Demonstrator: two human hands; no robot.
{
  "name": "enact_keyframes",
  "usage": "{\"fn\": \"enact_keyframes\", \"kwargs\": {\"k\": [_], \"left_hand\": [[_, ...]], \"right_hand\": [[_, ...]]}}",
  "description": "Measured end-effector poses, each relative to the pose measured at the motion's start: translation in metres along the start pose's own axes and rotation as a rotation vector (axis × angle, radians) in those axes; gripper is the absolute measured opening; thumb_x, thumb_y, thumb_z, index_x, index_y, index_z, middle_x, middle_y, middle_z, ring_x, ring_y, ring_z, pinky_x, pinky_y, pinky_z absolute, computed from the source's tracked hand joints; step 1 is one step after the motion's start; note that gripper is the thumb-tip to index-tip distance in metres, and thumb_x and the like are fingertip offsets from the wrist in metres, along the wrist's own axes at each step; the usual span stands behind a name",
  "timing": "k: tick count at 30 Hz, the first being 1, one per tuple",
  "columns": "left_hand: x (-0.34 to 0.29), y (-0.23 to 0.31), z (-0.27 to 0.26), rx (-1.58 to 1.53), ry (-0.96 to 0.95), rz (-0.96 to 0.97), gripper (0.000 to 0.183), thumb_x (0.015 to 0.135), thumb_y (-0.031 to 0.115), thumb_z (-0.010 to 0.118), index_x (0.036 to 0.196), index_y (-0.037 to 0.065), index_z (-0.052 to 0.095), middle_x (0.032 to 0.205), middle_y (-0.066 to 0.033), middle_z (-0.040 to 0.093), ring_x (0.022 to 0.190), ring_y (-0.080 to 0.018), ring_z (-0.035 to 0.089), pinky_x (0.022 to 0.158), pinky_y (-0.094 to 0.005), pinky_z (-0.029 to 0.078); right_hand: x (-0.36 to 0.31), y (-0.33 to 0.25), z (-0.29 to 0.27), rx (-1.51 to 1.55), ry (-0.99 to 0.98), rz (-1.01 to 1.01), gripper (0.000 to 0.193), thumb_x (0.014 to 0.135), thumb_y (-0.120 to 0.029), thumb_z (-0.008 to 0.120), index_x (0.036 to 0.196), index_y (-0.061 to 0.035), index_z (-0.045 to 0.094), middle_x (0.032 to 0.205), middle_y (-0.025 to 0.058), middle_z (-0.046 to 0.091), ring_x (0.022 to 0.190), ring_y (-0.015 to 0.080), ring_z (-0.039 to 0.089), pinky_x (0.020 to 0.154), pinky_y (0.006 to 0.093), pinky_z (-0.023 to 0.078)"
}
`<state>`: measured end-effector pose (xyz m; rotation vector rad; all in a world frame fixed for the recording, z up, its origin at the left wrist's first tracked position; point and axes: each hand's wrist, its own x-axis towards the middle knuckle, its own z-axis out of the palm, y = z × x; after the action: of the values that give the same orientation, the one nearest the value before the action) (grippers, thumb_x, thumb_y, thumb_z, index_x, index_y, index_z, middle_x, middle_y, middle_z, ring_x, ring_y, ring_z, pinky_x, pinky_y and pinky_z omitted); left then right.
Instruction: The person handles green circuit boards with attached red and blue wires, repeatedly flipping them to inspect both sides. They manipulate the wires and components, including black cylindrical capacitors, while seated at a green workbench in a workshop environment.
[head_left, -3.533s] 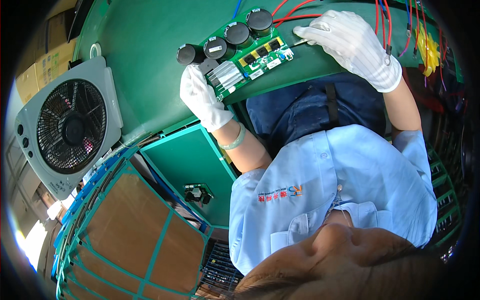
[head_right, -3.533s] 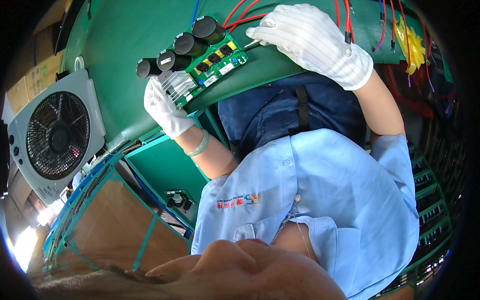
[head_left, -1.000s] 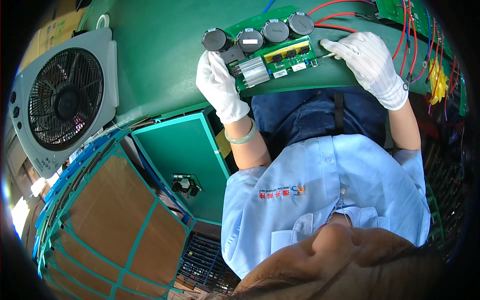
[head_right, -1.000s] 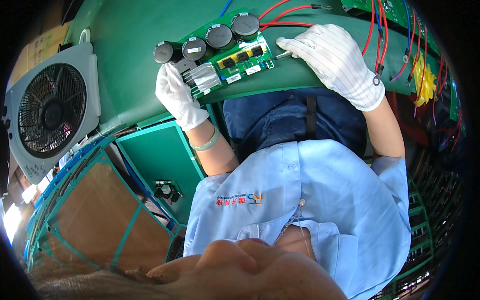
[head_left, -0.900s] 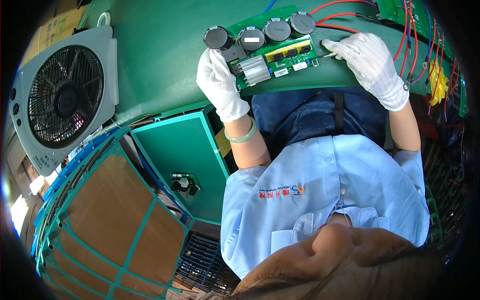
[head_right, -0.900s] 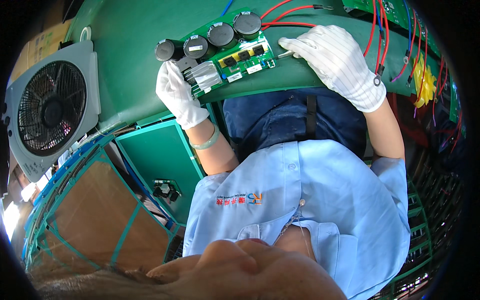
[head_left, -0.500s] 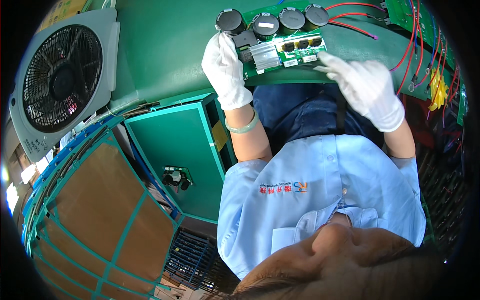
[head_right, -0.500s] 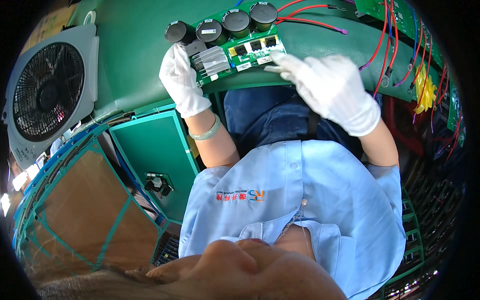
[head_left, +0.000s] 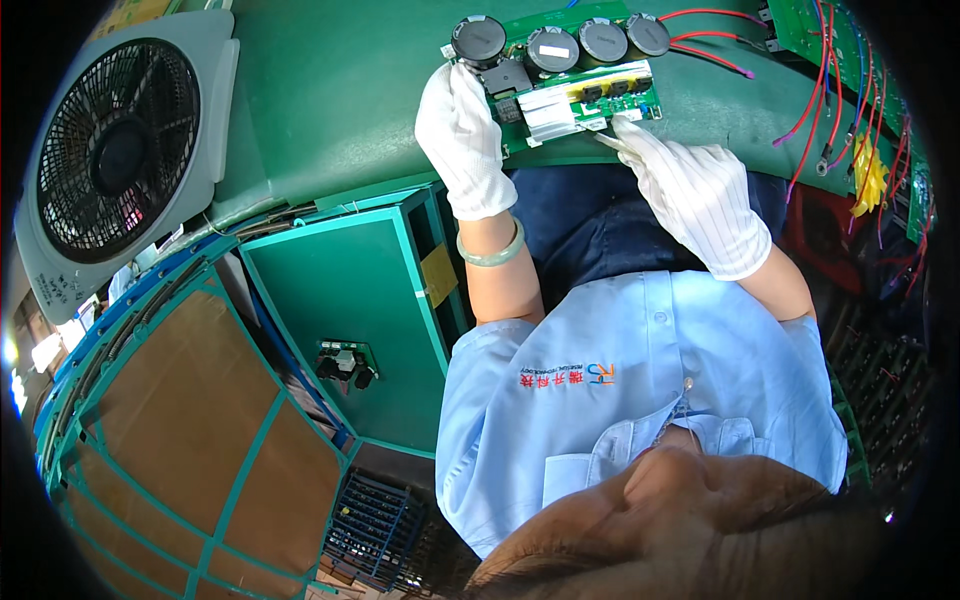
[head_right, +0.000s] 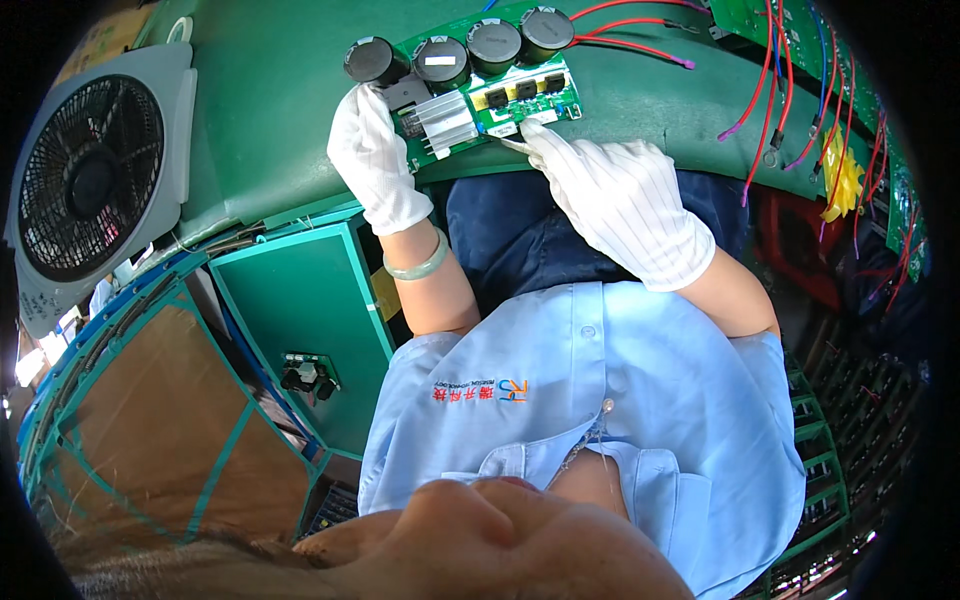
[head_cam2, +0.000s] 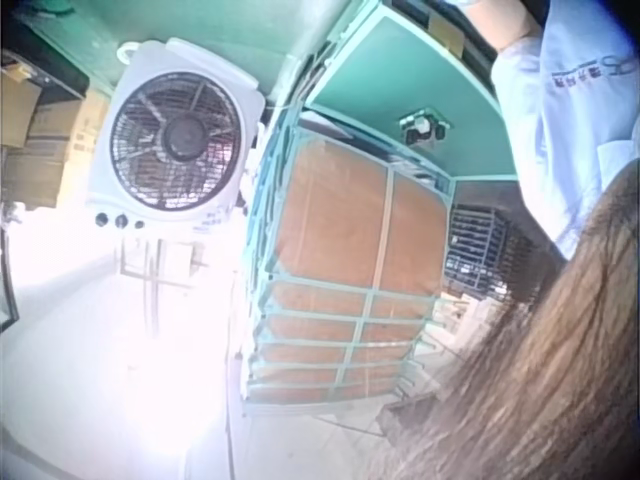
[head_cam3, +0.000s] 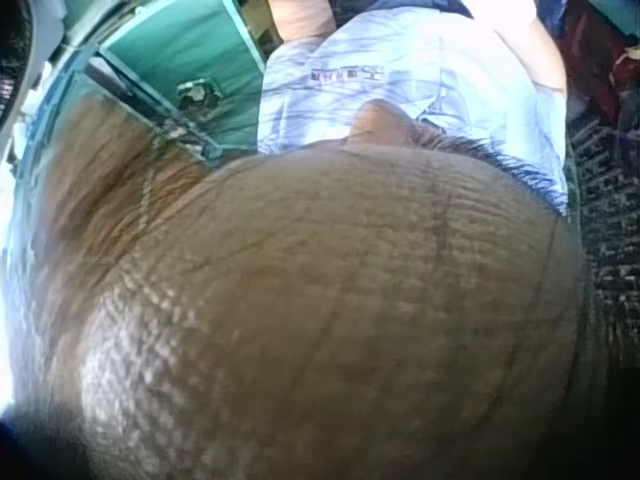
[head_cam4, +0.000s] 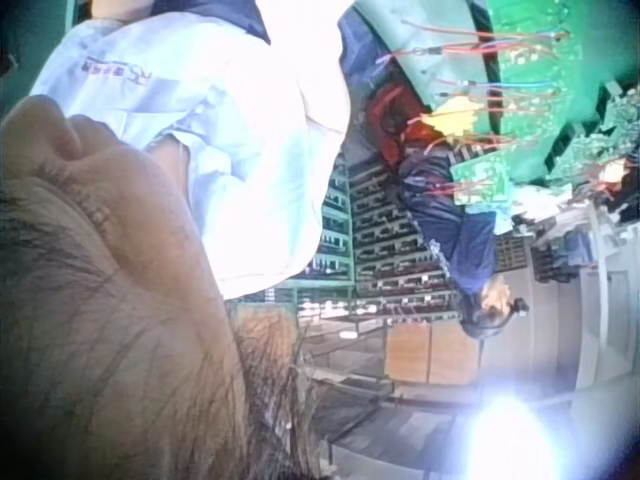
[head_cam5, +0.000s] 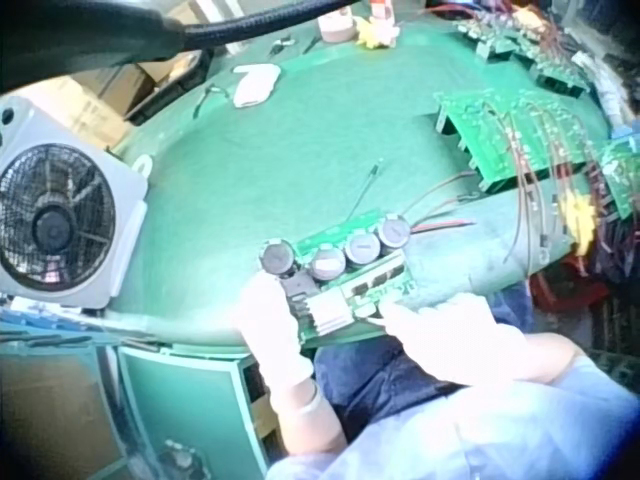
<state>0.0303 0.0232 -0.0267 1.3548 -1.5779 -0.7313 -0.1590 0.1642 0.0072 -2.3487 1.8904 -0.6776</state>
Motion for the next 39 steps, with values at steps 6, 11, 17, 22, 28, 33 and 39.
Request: {"fn": "enact_keyframes", "kwargs": {"k": [6,11,17,22,28,33,39], "left_hand": [[0.0,-0.007,0.0,0.002,0.012,0.09,0.024,0.1,0.013,0.054,0.097,-0.007,0.067,0.081,-0.0171,0.068,0.068,-0.0243,0.061,0.067,-0.032,0.05],[0.0,-0.006,0.0,0.005,0.003,0.095,0.024,0.1,0.013,0.054,0.096,-0.007,0.067,0.08,-0.0173,0.068,0.067,-0.025,0.062,0.066,-0.0321,0.05],[0.0,-0.005,-0.001,-0.005,0.008,0.105,0.023,0.1,0.013,0.055,0.097,-0.006,0.067,0.08,-0.0168,0.068,0.067,-0.0245,0.062,0.066,-0.0321,0.05],[0.0,-0.007,-0.001,0.027,0.0,0.113,0.024,0.1,0.014,0.054,0.098,-0.006,0.068,0.081,-0.0159,0.068,0.068,-0.0228,0.061,0.067,-0.0315,0.05],[-0.003,-0.003,-0.003,-0.012,-0.031,0.017,0.03,0.102,0.019,0.054,0.105,-0.008,0.066,0.088,-0.0076,0.068,0.078,-0.0114,0.055,0.073,-0.0262,0.046],[-0.013,-0.003,-0.006,-0.13,-0.014,0.001,0.028,0.103,0.016,0.049,0.109,-0.006,0.065,0.083,-0.0031,0.065,0.072,-0.0095,0.052,0.067,-0.0234,0.044],[-0.014,-0.005,-0.004,-0.187,-0.001,0.007,0.029,0.103,0.017,0.05,0.111,-0.007,0.066,0.089,-0.0044,0.067,0.077,-0.0085,0.054,0.07,-0.0226,0.044]], "right_hand": [[-0.002,-0.003,0.0,-0.011,-0.002,-0.024,0.046,0.081,-0.008,0.074,0.125,-0.0031,0.063,0.09,0.0056,0.072,0.061,0.0166,0.062,0.057,0.0305,0.046],[-0.006,-0.007,0.005,-0.043,0.027,-0.003,0.044,0.08,-0.007,0.074,0.123,-0.0028,0.064,0.091,0.0058,0.072,0.061,0.0158,0.063,0.057,0.0298,0.046],[-0.004,-0.007,0.005,-0.053,-0.006,-0.094,0.042,0.082,-0.011,0.071,0.123,-0.0026,0.064,0.075,0.0024,0.063,0.055,0.0152,0.056,0.053,0.0304,0.042],[-0.006,-0.001,0.011,-0.007,0.022,-0.159,0.037,0.085,-0.016,0.068,0.12,-0.004,0.065,0.066,-0.0003,0.052,0.053,0.0138,0.051,0.051,0.0304,0.039],[-0.001,0.014,-0.004,0.12,0.019,-0.206,0.044,0.078,-0.014,0.07,0.122,-0.0114,0.066,0.076,0.0001,0.061,0.065,0.0157,0.059,0.056,0.0315,0.045],[0.014,0.028,-0.022,0.194,0.141,-0.094,0.054,0.07,-0.012,0.07,0.123,-0.0211,0.069,0.084,0.0001,0.065,0.077,0.0181,0.064,0.06,0.0326,0.048],[0.029,0.032,-0.017,0.006,0.288,-0.143,0.057,0.072,-0.012,0.068,0.129,-0.0131,0.066,0.085,0.001,0.064,0.067,0.0161,0.06,0.055,0.0293,0.043]]}}
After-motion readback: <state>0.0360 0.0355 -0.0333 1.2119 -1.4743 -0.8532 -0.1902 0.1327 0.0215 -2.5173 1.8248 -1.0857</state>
